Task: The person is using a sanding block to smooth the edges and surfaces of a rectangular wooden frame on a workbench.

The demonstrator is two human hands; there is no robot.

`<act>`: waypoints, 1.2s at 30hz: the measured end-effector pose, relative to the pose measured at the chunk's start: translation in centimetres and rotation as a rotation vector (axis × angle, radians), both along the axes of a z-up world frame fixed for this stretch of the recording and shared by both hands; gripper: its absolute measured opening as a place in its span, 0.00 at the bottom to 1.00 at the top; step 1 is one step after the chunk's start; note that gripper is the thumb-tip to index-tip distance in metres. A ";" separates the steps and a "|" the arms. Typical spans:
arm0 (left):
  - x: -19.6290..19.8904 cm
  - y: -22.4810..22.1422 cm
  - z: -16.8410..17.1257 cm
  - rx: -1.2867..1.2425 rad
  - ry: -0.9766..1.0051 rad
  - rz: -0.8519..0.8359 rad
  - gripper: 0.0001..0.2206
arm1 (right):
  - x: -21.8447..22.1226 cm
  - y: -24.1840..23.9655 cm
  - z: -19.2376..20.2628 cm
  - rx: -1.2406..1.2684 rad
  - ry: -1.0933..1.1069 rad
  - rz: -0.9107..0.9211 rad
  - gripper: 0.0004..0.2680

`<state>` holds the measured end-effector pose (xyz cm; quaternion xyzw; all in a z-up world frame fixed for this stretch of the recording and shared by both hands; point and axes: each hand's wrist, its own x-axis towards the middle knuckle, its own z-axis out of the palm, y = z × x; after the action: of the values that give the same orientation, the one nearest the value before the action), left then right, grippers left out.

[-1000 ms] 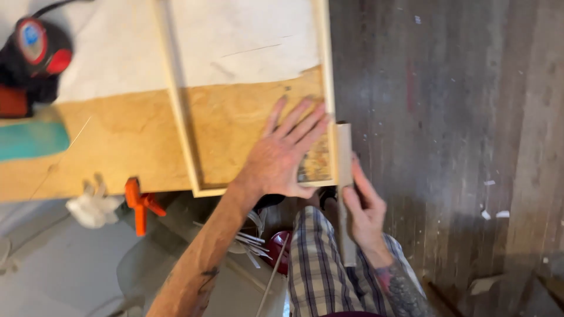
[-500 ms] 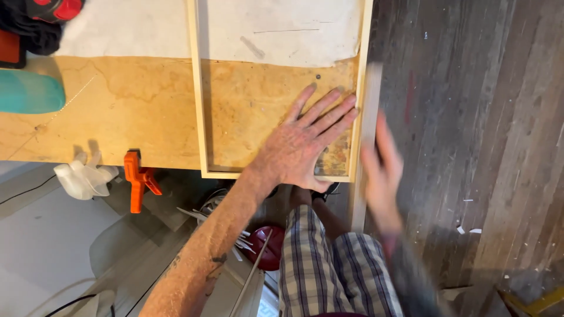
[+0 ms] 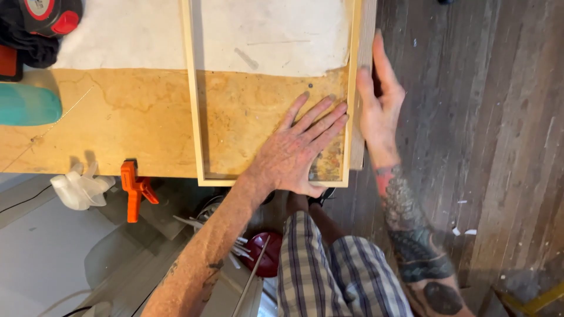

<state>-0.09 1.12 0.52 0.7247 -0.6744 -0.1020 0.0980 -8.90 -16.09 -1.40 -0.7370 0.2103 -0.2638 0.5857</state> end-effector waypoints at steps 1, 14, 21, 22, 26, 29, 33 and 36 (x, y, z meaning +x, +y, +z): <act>0.0 -0.2 -0.2 0.034 -0.020 -0.006 0.66 | -0.5 0.3 0.6 -0.082 0.011 0.026 0.17; 0.3 -0.2 0.0 0.037 0.005 0.001 0.67 | 10.4 -7.4 0.6 -0.590 0.011 0.074 0.05; 0.1 -0.3 0.4 -0.077 0.176 0.080 0.54 | -7.7 5.8 2.5 -0.349 0.092 0.072 0.16; 0.2 -0.3 0.5 -0.032 0.081 0.041 0.59 | -11.0 7.8 2.1 -0.377 0.186 0.100 0.18; 0.1 -0.3 -1.0 0.037 -0.064 -0.013 0.63 | -7.4 4.9 0.7 -0.409 0.154 0.134 0.19; 0.2 -0.4 0.0 0.040 -0.028 0.002 0.67 | 6.0 -4.3 0.0 -0.402 0.024 0.109 0.19; 0.4 -0.4 0.5 0.015 0.048 0.000 0.66 | 10.2 -7.3 -0.6 -0.477 -0.128 0.029 0.02; 0.3 -0.7 0.1 -0.016 0.025 0.010 0.64 | -0.1 0.1 1.0 -0.299 -0.013 0.109 0.18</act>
<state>0.20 0.45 0.65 0.7260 -0.6703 -0.1051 0.1125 -9.01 -16.00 -0.37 -0.8244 0.1246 -0.2649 0.4844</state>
